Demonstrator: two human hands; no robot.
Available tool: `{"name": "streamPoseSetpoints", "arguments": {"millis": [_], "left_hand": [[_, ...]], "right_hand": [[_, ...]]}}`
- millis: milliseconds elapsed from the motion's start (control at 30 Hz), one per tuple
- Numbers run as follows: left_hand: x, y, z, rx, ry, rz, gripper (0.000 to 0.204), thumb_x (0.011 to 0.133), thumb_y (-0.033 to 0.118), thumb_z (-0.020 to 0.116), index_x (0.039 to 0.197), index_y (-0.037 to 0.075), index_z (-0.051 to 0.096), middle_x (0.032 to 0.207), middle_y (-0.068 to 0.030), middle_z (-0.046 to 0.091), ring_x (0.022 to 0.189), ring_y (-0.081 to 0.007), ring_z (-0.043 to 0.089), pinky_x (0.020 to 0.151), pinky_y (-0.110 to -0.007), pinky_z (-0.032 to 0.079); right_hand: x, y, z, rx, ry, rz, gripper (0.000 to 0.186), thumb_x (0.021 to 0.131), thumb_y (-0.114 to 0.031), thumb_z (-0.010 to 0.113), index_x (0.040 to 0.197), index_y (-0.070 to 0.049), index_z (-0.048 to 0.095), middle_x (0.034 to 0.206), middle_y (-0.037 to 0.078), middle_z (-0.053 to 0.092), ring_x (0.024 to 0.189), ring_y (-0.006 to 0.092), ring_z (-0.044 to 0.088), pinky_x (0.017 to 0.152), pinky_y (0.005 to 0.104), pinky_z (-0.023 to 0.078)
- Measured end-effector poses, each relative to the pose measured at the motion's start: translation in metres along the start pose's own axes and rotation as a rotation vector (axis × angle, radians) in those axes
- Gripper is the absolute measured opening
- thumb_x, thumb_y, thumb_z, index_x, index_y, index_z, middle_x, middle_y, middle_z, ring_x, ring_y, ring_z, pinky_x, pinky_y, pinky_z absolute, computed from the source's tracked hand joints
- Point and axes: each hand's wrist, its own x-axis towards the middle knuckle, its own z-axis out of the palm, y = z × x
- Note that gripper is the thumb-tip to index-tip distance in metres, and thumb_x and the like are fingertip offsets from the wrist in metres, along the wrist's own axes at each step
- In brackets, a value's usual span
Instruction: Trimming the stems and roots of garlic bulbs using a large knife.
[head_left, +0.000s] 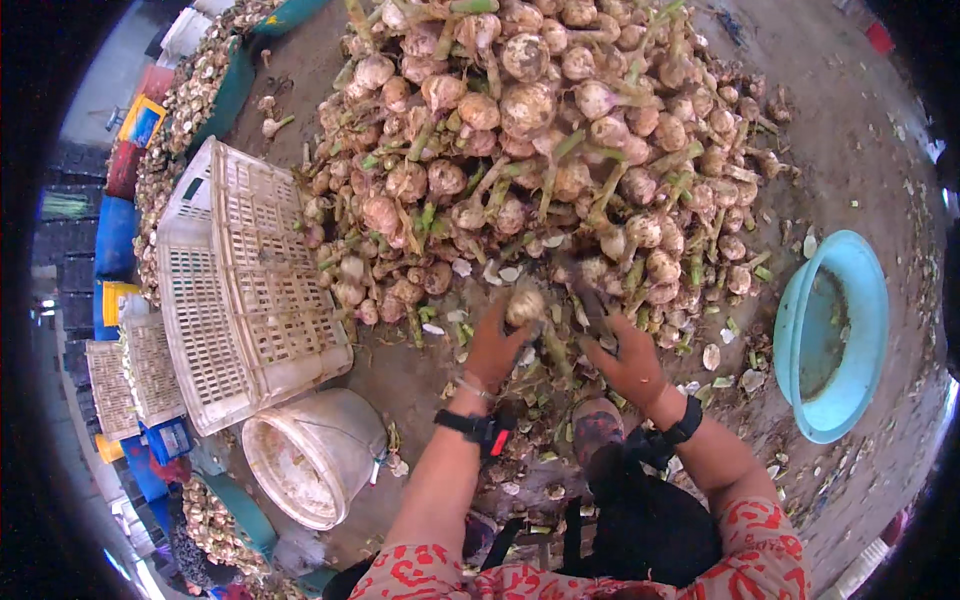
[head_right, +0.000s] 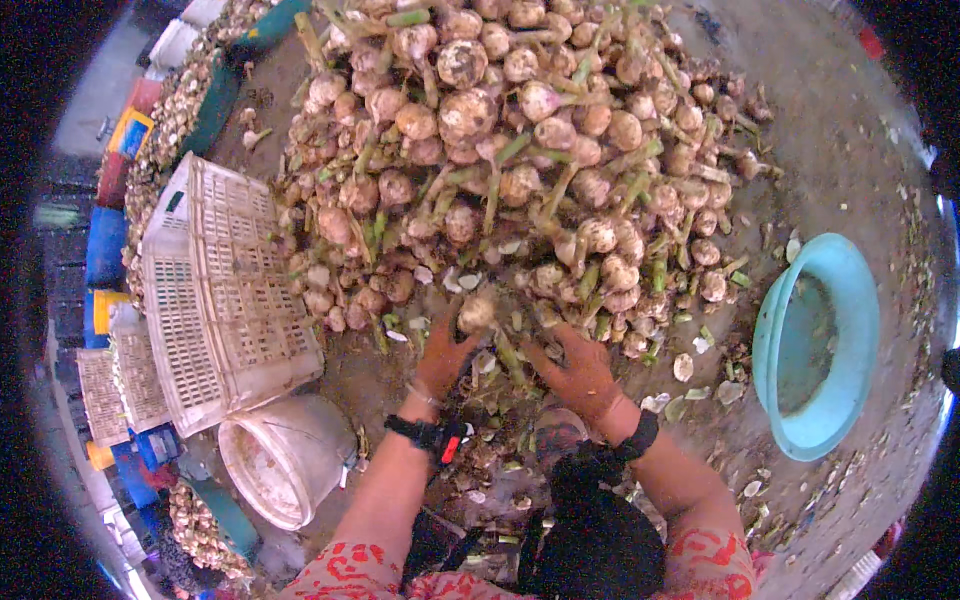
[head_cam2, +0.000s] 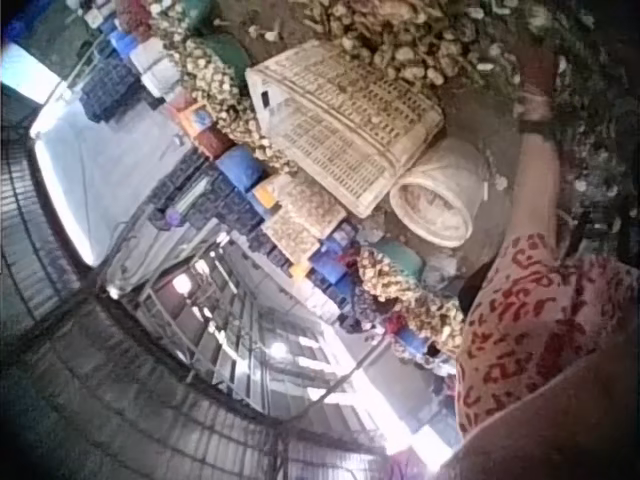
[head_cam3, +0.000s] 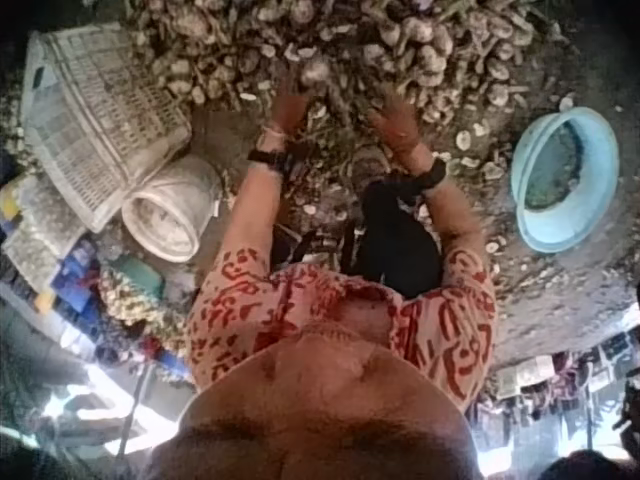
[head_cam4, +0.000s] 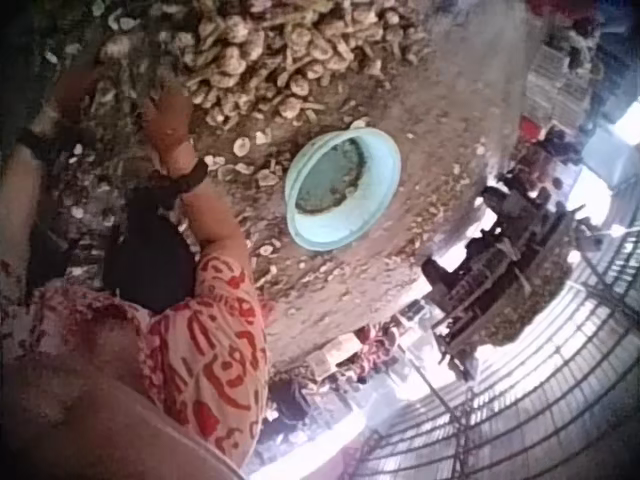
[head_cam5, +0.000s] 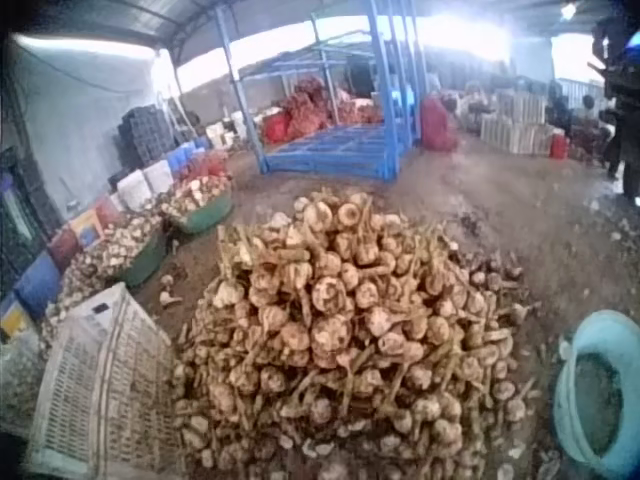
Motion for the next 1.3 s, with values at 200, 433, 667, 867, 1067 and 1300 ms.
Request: {"name": "streamPoseSetpoints", "arguments": {"millis": [200, 433, 667, 867, 1067, 1300], "left_hand": [[-0.04, 0.04, -0.036, -0.485, -0.227, -0.108, 0.05, 0.075, 0.009, 0.068, 0.119, -0.001, 0.049, 0.104, -0.0109, 0.063, 0.094, -0.0203, 0.06, 0.085, -0.031, 0.046], [-0.063, 0.048, -0.039, -0.667, -0.095, -0.106, 0.046, 0.068, -0.001, 0.074, 0.109, 0.001, 0.054, 0.099, -0.0076, 0.065, 0.09, -0.0145, 0.061, 0.08, -0.03, 0.049], [-0.091, 0.109, -0.066, -0.584, -0.008, -0.235, 0.054, 0.059, 0.012, 0.08, 0.106, 0.004, 0.055, 0.096, -0.0104, 0.065, 0.09, -0.0214, 0.063, 0.079, -0.033, 0.049], [-0.121, 0.155, -0.075, -0.632, -0.072, 0.234, 0.082, 0.058, 0.017, 0.084, 0.125, 0.0, 0.04, 0.112, -0.0153, 0.056, 0.104, -0.0241, 0.055, 0.088, -0.036, 0.045], [-0.101, 0.146, -0.085, 0.371, 0.056, 0.388, 0.085, 0.058, 0.017, 0.081, 0.127, -0.001, 0.035, 0.125, -0.0196, 0.044, 0.114, -0.0353, 0.046, 0.096, -0.04, 0.038], [-0.105, 0.1, -0.063, -0.405, -0.112, -0.052, 0.043, 0.079, 0.018, 0.062, 0.116, 0.0, 0.05, 0.112, -0.0129, 0.055, 0.103, -0.0241, 0.054, 0.088, -0.035, 0.043]], "right_hand": [[-0.002, -0.023, -0.016, -0.541, -0.283, -0.331, 0.04, 0.074, -0.033, 0.064, 0.102, -0.01, 0.05, 0.088, 0.01, 0.056, 0.078, 0.0294, 0.06, 0.062, 0.043, 0.045], [-0.014, -0.034, -0.018, -0.544, -0.341, -0.47, 0.039, 0.073, -0.029, 0.064, 0.103, -0.01, 0.049, 0.085, 0.012, 0.055, 0.071, 0.0318, 0.059, 0.056, 0.0432, 0.045], [-0.014, -0.023, -0.009, -0.485, -0.334, -0.449, 0.032, 0.073, -0.025, 0.062, 0.099, -0.01, 0.052, 0.083, 0.014, 0.058, 0.066, 0.0348, 0.059, 0.055, 0.0454, 0.047], [-0.022, -0.008, 0.017, -0.475, -0.399, -0.112, 0.032, 0.08, -0.033, 0.058, 0.099, -0.007, 0.056, 0.087, 0.02, 0.063, 0.078, 0.0361, 0.062, 0.067, 0.0457, 0.049], [-0.017, -0.011, 0.025, 0.707, -0.463, 0.044, 0.036, 0.09, -0.029, 0.055, 0.115, -0.003, 0.054, 0.102, 0.002, 0.061, 0.087, 0.0089, 0.059, 0.073, 0.0235, 0.048], [-0.011, -0.068, -0.002, 0.38, -0.323, -0.224, 0.036, 0.084, -0.026, 0.062, 0.11, -0.001, 0.057, 0.09, 0.006, 0.063, 0.085, 0.0172, 0.058, 0.078, 0.0332, 0.046]]}}
